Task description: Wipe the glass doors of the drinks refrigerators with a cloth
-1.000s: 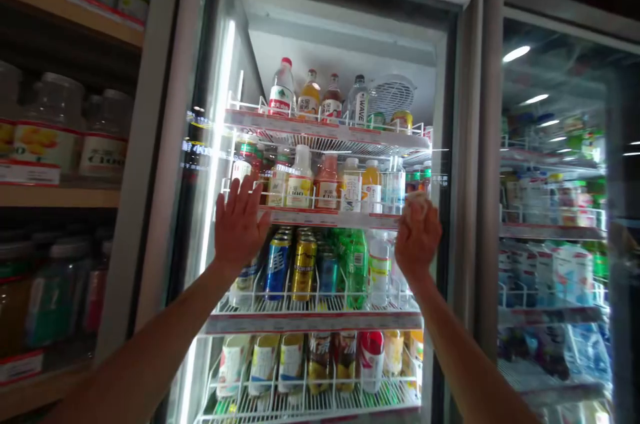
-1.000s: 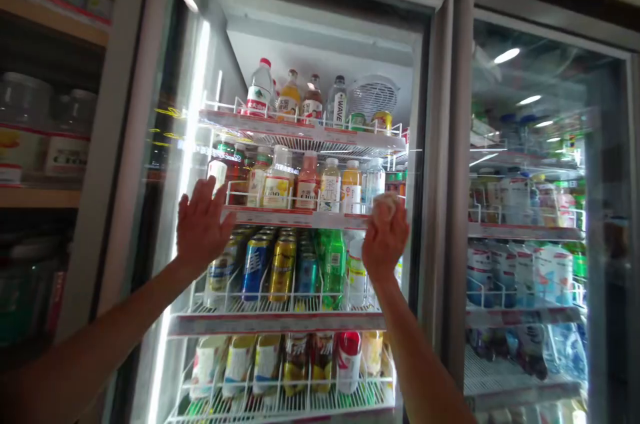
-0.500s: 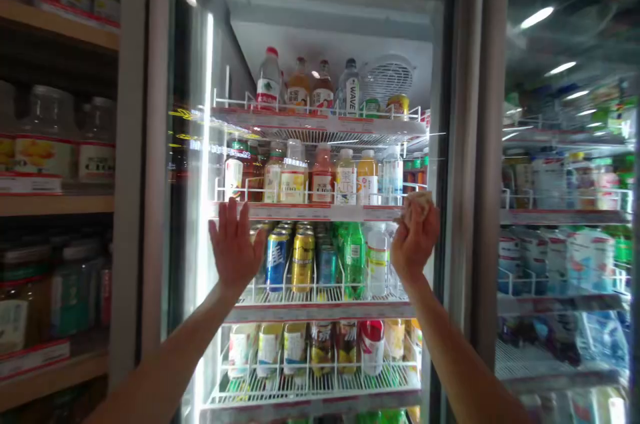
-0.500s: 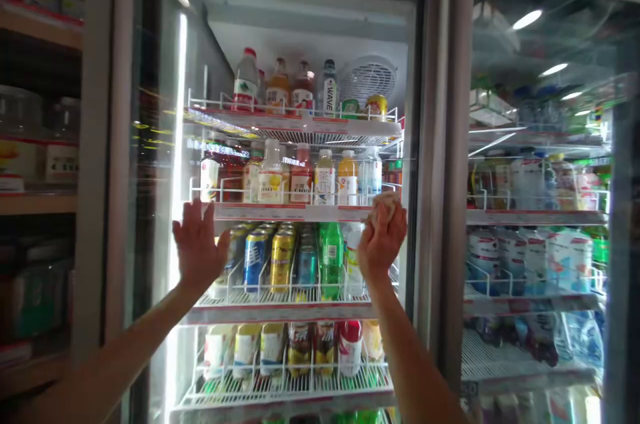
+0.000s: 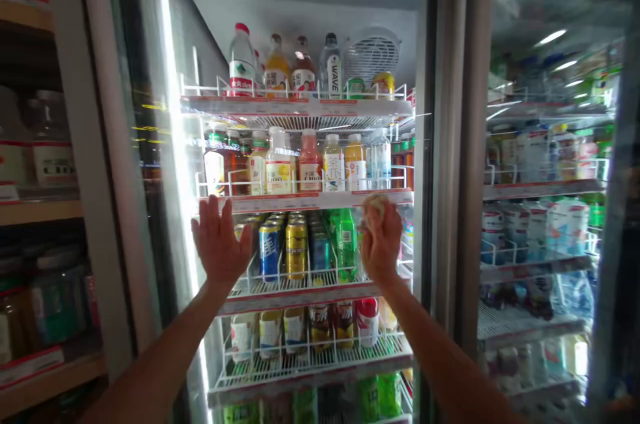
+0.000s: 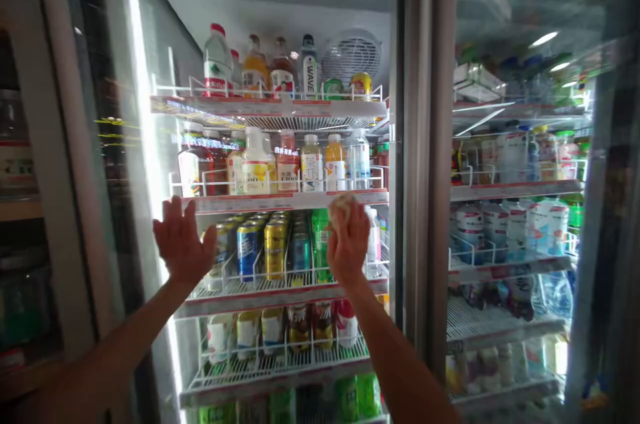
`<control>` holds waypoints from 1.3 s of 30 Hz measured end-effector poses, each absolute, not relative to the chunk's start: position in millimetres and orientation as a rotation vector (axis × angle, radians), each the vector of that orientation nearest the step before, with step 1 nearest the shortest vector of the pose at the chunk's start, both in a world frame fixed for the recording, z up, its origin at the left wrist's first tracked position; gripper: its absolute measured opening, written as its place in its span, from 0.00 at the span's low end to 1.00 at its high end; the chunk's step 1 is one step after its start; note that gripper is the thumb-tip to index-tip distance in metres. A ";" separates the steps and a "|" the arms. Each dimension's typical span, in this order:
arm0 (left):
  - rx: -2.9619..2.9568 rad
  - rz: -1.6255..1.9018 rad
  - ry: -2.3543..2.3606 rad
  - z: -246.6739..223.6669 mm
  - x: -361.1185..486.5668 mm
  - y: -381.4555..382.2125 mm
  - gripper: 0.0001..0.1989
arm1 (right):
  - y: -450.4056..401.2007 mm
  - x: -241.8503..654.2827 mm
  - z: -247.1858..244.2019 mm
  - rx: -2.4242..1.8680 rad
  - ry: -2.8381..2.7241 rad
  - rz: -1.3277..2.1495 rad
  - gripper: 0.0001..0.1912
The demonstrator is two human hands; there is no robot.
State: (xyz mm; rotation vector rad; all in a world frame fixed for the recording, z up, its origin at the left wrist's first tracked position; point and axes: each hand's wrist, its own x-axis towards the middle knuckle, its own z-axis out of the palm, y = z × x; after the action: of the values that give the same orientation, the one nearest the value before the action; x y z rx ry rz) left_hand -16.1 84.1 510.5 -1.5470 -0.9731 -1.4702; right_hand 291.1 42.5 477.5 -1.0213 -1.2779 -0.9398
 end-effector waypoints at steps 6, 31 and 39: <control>-1.590 -1.475 -0.905 508.5 -19.9 84.9 0.33 | 43.0 290.8 477.7 -0.982 -1.077 -1.109 0.30; -1.736 -1.331 -0.706 499.9 -22.4 82.6 0.34 | 44.5 228.0 465.1 -1.033 -1.118 -1.069 0.28; -1.699 -1.348 -0.704 498.3 -20.0 83.4 0.33 | 46.7 195.1 460.0 -0.937 -1.472 -1.114 0.30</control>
State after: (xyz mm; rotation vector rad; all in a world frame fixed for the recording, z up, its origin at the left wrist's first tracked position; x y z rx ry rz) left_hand -20.0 83.4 498.3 -1.6991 -0.7035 -1.3481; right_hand 195.1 46.7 460.0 -0.9368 -1.4723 -1.1137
